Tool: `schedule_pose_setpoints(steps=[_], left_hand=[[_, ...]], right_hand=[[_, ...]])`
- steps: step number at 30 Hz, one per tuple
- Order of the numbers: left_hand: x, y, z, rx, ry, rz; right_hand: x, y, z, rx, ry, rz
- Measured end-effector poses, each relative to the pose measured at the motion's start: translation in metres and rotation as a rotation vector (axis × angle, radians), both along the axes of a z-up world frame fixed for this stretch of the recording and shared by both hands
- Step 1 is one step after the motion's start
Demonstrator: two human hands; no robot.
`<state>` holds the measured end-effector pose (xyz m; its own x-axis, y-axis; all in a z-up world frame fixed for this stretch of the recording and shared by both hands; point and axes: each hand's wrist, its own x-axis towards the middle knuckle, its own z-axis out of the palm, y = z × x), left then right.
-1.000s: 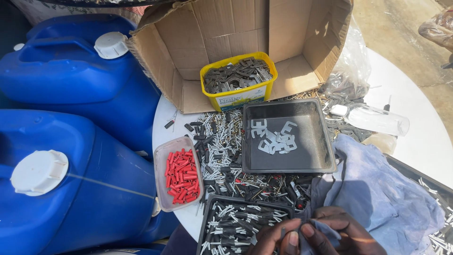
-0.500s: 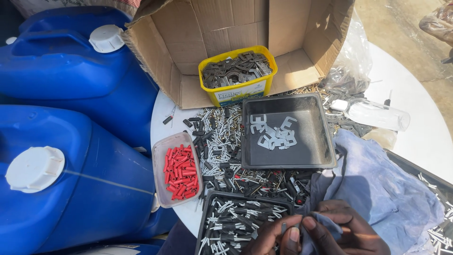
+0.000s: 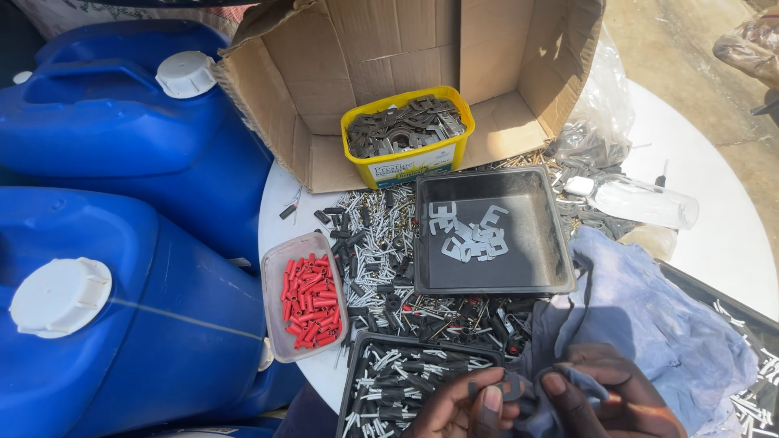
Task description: Cleaning and sorting small metal fasteners using a cloth and cleaning solution
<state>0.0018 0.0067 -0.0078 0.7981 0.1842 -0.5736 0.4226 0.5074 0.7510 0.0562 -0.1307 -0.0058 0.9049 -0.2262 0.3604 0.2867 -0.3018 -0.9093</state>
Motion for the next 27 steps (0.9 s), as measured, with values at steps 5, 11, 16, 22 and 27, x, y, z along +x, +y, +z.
schedule_pose_setpoints(steps=[5,11,16,22,27], left_hand=[[-0.001,-0.003,0.013,0.057,-0.373,0.094],[0.0,-0.006,-0.008,-0.034,-0.363,-0.107],[0.0,-0.025,-0.031,0.043,-0.387,0.106],[0.002,-0.027,-0.007,-0.017,-0.384,0.189],[-0.002,-0.01,-0.013,0.12,-0.556,0.202]], right_hand=[[0.051,-0.044,-0.058,-0.401,-0.287,0.781],[0.04,-0.052,-0.08,-0.128,0.19,0.628],[0.024,-0.029,-0.025,-0.004,0.013,0.492],[0.028,-0.026,-0.035,-0.008,-0.082,0.482],[-0.001,0.005,0.005,0.218,-0.052,0.107]])
